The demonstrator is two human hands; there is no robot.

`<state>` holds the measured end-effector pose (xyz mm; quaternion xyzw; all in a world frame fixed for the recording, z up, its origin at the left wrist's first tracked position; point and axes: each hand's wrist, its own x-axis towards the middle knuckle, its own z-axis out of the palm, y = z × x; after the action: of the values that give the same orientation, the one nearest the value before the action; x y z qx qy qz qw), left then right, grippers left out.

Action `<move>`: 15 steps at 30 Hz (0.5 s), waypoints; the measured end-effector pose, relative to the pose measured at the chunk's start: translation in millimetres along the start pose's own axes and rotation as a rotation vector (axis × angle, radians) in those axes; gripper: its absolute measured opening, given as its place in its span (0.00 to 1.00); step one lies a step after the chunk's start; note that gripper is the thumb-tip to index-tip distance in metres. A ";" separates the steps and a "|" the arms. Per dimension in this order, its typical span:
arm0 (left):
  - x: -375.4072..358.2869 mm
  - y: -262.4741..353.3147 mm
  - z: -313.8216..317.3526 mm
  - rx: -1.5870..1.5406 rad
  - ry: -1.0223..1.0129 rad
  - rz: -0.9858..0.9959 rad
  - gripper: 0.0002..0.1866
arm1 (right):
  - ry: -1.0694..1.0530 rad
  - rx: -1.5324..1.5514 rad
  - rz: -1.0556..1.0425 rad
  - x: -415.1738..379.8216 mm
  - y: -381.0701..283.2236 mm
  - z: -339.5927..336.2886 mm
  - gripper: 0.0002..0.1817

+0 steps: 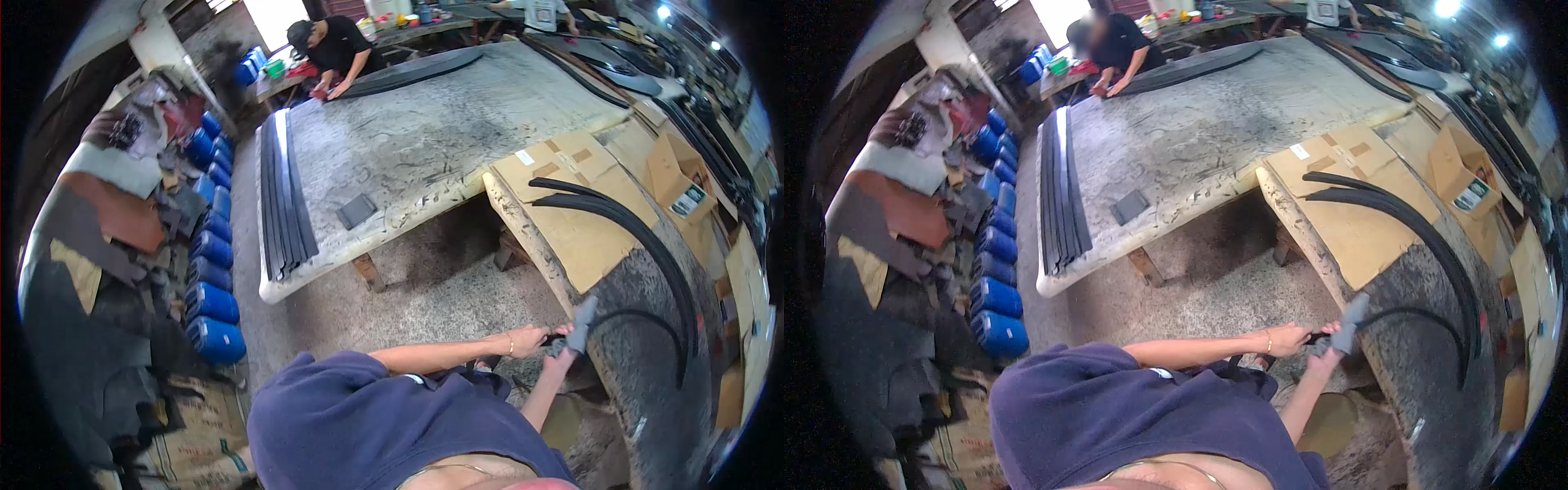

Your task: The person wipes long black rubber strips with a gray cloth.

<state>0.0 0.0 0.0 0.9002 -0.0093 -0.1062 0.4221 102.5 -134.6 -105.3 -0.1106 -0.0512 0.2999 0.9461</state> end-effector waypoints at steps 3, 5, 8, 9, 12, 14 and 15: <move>-52.1 -5.0 2.2 -0.102 0.138 0.066 0.22 | 0.528 -0.227 -0.153 -47.6 62.6 73.6 0.08; -89.7 12.6 -4.8 -0.085 0.025 -0.028 0.15 | 0.499 -0.347 0.000 -70.2 59.5 81.3 0.07; -131.8 16.3 8.2 -0.035 -0.013 0.088 0.13 | 0.648 -0.059 -0.096 -80.3 12.3 52.5 0.11; -147.1 17.5 12.0 -0.018 -0.075 0.094 0.14 | 0.654 0.068 -0.152 -88.9 0.4 55.4 0.12; -131.5 -18.5 52.2 -0.116 -0.054 0.179 0.12 | 0.635 -0.096 -0.144 -106.5 -0.1 43.3 0.13; -110.7 -7.6 53.6 -0.403 -0.106 0.000 0.14 | 0.659 -0.136 -0.129 -106.2 23.1 44.6 0.14; -110.5 22.8 22.9 -0.496 -0.165 -0.106 0.15 | 0.643 -0.140 -0.110 -106.8 40.4 51.2 0.14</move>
<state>-110.8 -20.2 23.4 0.7567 0.0300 -0.2002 0.6217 -15.4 -155.1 -68.6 -0.2612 0.2236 0.1940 0.9188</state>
